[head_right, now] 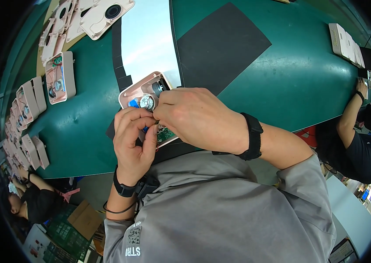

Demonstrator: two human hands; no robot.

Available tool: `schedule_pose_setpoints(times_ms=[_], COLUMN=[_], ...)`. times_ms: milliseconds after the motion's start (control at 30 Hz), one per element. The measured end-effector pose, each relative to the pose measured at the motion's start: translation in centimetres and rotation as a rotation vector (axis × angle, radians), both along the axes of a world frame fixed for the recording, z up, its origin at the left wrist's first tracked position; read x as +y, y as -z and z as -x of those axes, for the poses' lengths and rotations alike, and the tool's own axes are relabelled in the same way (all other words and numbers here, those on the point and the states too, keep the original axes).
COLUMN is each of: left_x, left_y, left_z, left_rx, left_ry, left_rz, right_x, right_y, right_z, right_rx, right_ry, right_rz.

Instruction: The person arranges the internal wires and battery inside a speaker housing, picks up a back cover from a pile, and presses it onto the housing. This process is repeated for several speakers, which are then moved to the side of the green workbench.

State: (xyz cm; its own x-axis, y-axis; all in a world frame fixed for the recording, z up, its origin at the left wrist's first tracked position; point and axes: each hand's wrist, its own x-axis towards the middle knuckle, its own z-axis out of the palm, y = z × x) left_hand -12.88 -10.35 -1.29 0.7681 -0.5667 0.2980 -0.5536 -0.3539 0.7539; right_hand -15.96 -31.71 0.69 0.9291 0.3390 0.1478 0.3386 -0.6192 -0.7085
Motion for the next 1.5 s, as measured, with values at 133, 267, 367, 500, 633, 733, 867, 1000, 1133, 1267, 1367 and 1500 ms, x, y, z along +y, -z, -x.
schedule_pose_setpoints(times_ms=[133, 267, 367, 500, 633, 733, 867, 1000, 1133, 1267, 1367, 1500], left_x=[-0.2, -0.5, -0.6, -0.9, -0.8, -0.7, -0.5, -0.6, -0.7, -0.2, 0.8, 2.5], left_y=[0.3, 0.5, 0.5, 0.1, 0.4, 0.3, 0.5, 0.7, 0.7, 0.0, -0.7, -2.7], left_z=[0.2, 0.1, 0.1, 0.3, 0.4, 0.4, 0.4, 0.6, 0.8, 0.3, 0.0, -0.9], left_rx=[-0.057, -0.075, -0.131, -0.175, -0.163, -0.182, -0.151, -0.138, -0.167, -0.142, -0.138, -0.155], left_ry=[-0.022, -0.037, -0.012, -0.035, -0.051, -0.039, -0.047, -0.067, -0.074, -0.059, -0.019, 0.073], left_rz=[-0.024, -0.031, -0.069, -0.139, -0.146, -0.141, -0.115, -0.09, -0.097, -0.136, -0.147, -0.114], right_x=[0.2, 0.3, 0.2, 0.7, 0.6, 0.4, 0.0, 0.3, 0.7, 0.7, 0.0, -0.7], right_y=[0.3, 0.6, 0.7, 0.4, 0.7, 1.3, 0.5, 0.1, 0.7, 0.3, -0.5, -1.3], right_z=[0.2, 0.4, 0.5, 0.6, 0.5, 0.6, 1.7, 2.7, 2.5, 2.5, 4.0, 3.9], right_rx=[-0.05, -0.091, -0.08, -0.065, -0.059, -0.112, -0.191, -0.16, -0.201, -0.207, 0.153, 0.31], right_ry=[0.0, 0.025, 0.016, 0.007, 0.023, 0.025, 0.124, 0.09, 0.149, 0.266, 0.367, 0.307], right_rz=[0.037, 0.085, 0.091, 0.168, 0.189, 0.112, -0.002, 0.179, 0.118, -0.048, -0.035, 0.059])
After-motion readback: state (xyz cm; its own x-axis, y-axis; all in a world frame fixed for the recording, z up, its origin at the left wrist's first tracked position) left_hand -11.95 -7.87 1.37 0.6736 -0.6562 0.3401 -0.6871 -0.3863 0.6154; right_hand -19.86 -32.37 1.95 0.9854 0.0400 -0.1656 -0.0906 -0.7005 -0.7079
